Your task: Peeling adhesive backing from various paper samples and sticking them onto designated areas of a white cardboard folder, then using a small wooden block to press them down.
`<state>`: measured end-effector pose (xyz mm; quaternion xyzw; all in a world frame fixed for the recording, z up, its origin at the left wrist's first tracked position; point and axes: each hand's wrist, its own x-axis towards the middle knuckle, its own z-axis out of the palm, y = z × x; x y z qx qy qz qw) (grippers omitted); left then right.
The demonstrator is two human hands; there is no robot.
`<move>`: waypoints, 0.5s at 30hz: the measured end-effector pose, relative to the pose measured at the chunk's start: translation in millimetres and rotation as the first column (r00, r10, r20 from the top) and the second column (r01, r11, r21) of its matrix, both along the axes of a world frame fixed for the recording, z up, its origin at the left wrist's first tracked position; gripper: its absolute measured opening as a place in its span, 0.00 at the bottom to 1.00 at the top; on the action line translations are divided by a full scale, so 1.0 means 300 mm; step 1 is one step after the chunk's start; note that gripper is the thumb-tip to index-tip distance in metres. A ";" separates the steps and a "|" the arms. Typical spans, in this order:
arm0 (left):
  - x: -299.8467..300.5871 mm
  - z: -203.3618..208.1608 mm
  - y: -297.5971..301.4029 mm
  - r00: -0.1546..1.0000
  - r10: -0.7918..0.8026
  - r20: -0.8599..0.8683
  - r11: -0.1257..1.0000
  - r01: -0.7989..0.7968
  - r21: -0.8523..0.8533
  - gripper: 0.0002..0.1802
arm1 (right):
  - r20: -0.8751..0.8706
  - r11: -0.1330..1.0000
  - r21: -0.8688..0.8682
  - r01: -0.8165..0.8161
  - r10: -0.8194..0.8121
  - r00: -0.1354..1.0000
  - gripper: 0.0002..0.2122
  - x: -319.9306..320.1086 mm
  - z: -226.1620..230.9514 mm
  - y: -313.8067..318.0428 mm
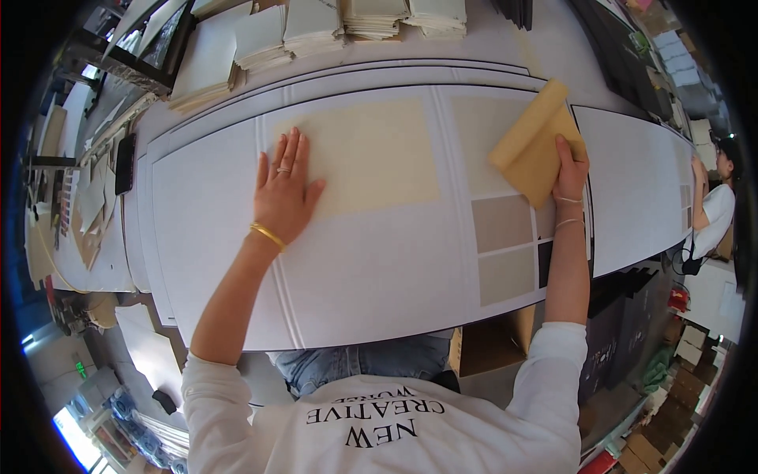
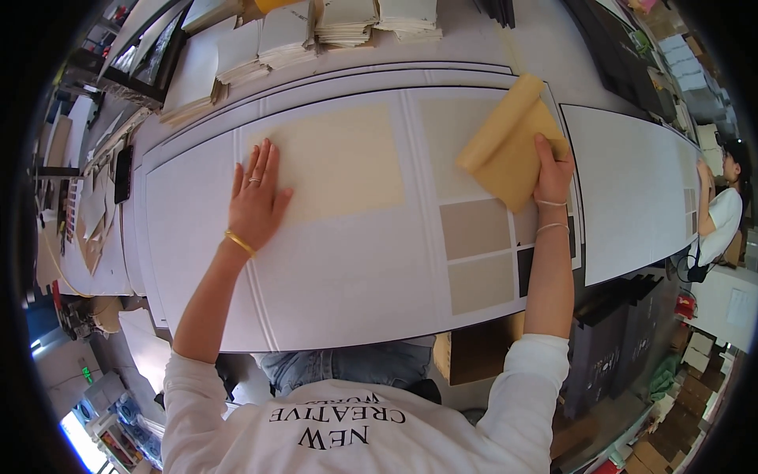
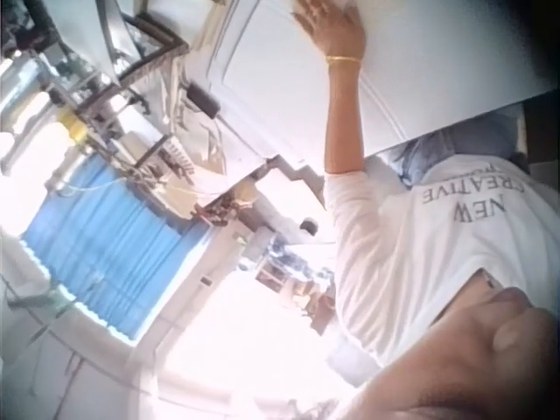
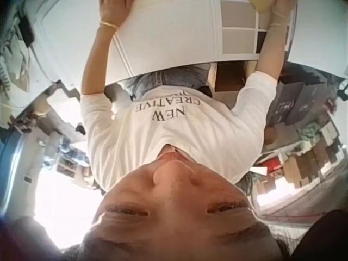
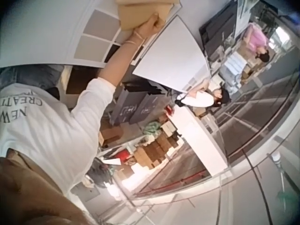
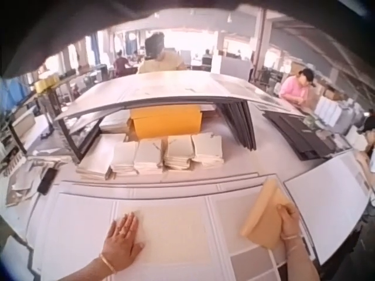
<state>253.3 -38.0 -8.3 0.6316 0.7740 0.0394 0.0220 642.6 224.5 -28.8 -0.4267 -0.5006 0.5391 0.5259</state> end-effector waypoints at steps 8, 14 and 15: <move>0.531 -0.022 0.084 0.908 -0.408 0.095 0.912 0.409 0.004 0.42 | -0.155 0.988 0.035 0.149 -0.142 0.978 0.14 0.046 0.015 -0.030; 0.500 -0.009 -0.022 0.720 -0.514 0.466 0.839 0.535 0.100 0.43 | -0.251 0.822 0.024 0.569 -0.546 0.799 0.18 0.451 0.091 -0.370; 0.465 -0.007 -0.030 0.799 -0.431 0.420 0.897 0.428 0.106 0.44 | -0.263 0.750 0.054 0.659 -0.626 0.734 0.19 0.531 0.074 -0.453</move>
